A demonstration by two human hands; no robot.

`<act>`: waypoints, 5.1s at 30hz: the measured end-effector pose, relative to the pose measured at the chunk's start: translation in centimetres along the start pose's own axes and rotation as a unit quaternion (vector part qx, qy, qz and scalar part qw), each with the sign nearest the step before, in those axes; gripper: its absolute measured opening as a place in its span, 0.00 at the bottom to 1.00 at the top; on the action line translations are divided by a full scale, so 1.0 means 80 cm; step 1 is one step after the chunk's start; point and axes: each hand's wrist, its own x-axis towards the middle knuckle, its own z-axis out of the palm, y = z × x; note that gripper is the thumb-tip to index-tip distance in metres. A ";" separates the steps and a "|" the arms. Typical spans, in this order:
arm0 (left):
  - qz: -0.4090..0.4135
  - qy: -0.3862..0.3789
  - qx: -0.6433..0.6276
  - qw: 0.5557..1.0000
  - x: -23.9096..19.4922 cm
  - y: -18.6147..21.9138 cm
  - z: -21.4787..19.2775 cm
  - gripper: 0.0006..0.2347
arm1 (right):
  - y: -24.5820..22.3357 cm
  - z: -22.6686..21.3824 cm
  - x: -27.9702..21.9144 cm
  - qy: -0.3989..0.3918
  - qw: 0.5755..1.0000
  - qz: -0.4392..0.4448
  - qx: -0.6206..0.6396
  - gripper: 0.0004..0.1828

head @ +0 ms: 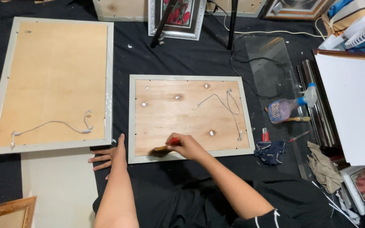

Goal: The person uses a brush to wipe the back surface of a wooden picture frame lying on a black cloth. The person repeatedly brushes the frame's surface and edges, occasionally adjusting the frame's position with the other hand.

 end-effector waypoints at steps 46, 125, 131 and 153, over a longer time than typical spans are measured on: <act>0.001 0.036 0.017 0.999 -0.045 0.028 -0.066 0.25 | 0.210 -0.291 -0.122 0.415 0.825 0.299 -0.240 0.10; 0.050 0.192 0.059 0.978 0.001 0.003 0.023 0.23 | 0.016 0.087 0.216 0.066 0.901 -0.169 -0.394 0.10; -0.003 0.018 0.034 0.999 0.028 -0.023 0.073 0.49 | -0.086 0.076 0.234 0.082 0.981 -0.120 -0.126 0.09; -0.088 -0.338 0.043 0.936 0.042 0.015 -0.053 0.72 | -0.048 -0.042 0.243 0.089 0.992 0.048 0.078 0.05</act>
